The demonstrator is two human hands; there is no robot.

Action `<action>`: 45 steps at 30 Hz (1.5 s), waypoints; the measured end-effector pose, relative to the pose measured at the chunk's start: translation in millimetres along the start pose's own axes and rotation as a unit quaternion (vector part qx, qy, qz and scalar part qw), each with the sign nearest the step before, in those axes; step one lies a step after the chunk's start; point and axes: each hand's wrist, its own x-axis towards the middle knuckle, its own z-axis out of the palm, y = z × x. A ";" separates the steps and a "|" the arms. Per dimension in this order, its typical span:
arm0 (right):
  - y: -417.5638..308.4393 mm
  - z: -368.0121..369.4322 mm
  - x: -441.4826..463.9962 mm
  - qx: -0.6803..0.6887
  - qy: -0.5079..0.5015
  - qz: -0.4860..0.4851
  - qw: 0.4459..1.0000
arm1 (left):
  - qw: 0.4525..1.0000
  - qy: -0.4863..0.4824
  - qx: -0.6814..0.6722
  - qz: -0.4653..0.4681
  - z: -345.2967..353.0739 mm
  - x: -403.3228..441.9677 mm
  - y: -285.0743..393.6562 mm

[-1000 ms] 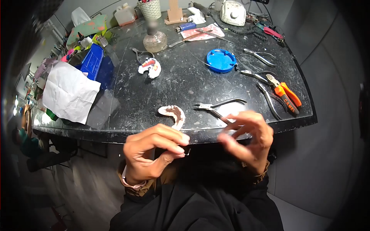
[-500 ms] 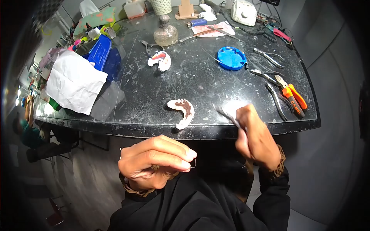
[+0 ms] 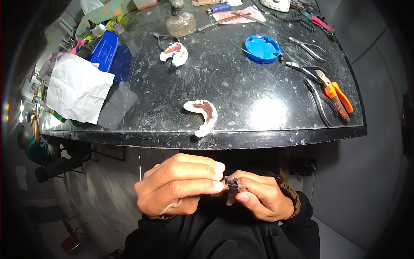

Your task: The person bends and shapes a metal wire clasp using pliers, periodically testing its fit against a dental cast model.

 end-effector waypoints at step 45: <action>20.8 6.0 -3.2 -0.039 0.036 0.036 0.998 | 0.993 -0.048 0.112 0.000 2.7 -8.7 -4.9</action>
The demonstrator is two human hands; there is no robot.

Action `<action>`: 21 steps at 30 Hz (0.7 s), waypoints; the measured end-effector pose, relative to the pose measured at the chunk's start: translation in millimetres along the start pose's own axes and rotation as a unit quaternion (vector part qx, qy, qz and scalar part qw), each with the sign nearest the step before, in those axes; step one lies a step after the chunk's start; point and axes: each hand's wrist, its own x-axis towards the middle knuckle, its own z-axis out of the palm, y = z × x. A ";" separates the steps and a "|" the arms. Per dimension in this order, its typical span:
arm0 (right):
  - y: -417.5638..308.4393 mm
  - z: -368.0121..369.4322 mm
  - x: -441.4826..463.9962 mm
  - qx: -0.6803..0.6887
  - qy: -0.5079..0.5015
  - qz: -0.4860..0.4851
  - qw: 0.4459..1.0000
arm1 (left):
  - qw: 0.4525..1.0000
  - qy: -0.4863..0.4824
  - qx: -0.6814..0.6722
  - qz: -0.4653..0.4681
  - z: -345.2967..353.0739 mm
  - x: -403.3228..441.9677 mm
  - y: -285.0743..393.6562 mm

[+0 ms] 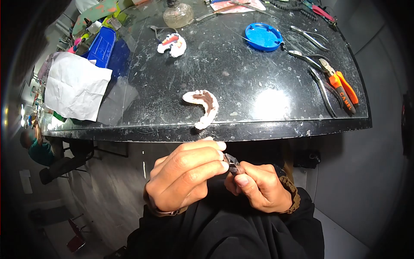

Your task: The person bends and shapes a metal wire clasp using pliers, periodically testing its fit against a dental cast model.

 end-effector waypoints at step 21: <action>11.1 7.8 7.7 -0.159 0.146 -0.159 0.963 | 0.875 0.135 -0.370 -0.283 28.7 -20.9 16.5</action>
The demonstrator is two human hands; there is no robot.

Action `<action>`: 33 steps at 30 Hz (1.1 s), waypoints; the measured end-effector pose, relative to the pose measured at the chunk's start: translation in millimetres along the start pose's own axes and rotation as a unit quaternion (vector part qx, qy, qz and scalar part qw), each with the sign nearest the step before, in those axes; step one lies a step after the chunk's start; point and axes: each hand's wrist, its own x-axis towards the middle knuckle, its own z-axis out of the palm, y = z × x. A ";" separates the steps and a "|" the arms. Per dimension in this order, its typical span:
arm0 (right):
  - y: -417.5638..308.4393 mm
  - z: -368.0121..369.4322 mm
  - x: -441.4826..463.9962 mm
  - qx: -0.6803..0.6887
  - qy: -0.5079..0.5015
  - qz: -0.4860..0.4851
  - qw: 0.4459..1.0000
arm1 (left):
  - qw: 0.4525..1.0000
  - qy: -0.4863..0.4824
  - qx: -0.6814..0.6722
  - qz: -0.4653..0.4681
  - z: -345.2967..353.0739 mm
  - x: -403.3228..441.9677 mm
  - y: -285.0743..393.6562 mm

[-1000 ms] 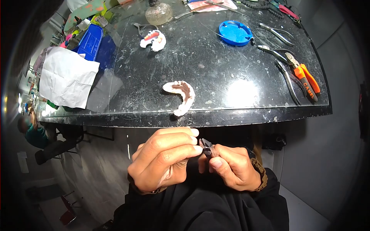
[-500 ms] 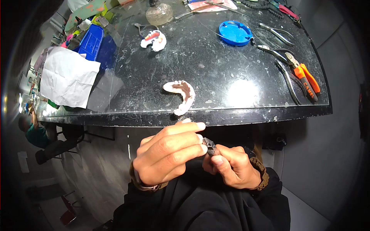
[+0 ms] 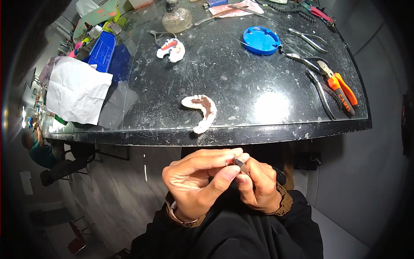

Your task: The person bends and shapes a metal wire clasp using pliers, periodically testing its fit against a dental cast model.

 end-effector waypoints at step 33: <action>-6.5 8.4 -1.0 0.054 0.015 0.054 0.997 | 0.983 0.099 0.095 0.123 14.9 8.6 -3.9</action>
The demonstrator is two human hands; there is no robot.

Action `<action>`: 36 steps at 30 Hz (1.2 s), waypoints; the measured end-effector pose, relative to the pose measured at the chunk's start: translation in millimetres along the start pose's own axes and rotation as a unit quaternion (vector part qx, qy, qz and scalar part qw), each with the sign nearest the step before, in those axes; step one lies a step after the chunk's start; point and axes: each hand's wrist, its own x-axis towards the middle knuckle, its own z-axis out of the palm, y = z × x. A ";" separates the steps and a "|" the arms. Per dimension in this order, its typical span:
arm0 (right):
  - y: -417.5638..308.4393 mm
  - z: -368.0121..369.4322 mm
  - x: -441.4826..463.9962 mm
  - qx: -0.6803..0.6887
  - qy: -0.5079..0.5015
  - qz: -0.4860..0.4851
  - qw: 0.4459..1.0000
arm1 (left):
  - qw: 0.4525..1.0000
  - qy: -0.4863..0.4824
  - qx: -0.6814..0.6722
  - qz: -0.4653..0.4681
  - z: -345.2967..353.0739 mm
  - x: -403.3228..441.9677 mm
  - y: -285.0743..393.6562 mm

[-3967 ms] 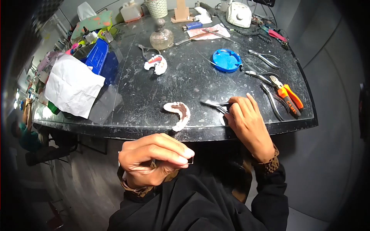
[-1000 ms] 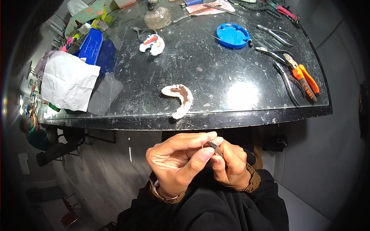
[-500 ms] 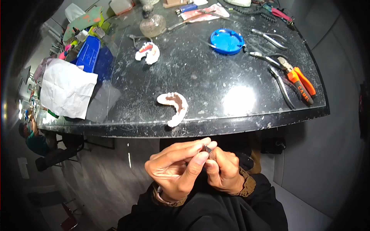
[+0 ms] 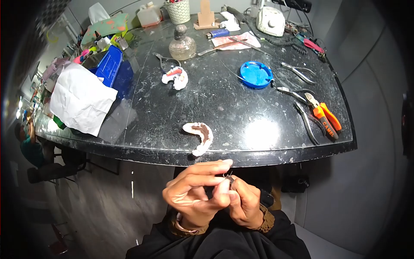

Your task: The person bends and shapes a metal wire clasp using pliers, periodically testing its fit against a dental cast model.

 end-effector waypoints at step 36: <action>-20.6 -52.8 33.7 0.025 -0.169 0.177 0.969 | 0.967 -0.125 -0.152 -0.162 -12.1 11.5 -13.0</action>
